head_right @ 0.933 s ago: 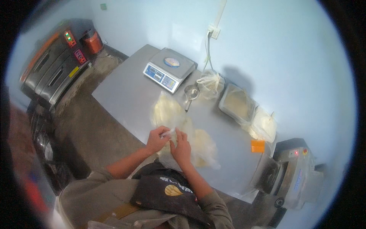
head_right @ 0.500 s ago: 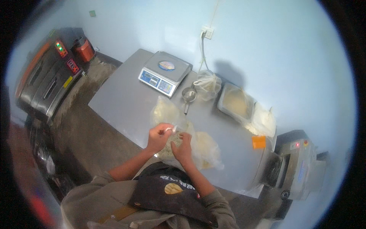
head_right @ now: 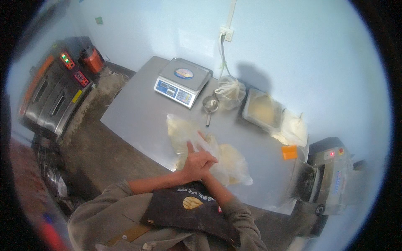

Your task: The person cleans a stainless steel countertop with an orange scraper, then removes dough from plastic bags, weighs portions on a digital scale, and kneads the dough by hand. The person places weighed dough portions back on the counter.

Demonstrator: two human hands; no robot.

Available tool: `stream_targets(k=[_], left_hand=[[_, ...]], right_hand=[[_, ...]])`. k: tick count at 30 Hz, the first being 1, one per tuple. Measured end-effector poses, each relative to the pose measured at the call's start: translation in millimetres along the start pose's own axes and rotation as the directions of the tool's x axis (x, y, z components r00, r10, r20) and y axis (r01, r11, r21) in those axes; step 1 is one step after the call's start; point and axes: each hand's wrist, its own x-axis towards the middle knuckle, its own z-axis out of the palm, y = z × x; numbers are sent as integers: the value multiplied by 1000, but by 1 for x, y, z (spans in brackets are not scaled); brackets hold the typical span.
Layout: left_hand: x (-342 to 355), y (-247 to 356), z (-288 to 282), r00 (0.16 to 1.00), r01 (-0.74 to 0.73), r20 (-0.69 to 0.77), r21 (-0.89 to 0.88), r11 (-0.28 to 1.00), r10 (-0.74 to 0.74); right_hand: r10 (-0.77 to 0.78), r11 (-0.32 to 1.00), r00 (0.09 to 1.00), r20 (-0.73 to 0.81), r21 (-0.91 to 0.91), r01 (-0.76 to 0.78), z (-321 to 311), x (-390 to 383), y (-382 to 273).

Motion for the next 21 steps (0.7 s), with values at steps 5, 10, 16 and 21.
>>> stream_targets(k=[5, 10, 16, 21], left_hand=[[7, -9, -17, 996, 82, 31, 21, 996, -83], [-47, -61, -46, 905, 326, -298, 29, 945, -303], [-137, -172, -72, 210, 786, -478, -437, 438, -853], [-110, -188, -63, 652, 562, 195, -774, 293, -733]], right_hand=[[124, 957, 990, 62, 255, -136, 31, 34, 24], [519, 395, 845, 129, 840, -372, 31, 85, 27], [544, -14, 783, 301, 937, -350, 0, 98, -67], [286, -192, 868, 405, 912, -362, -37, 90, -133]])
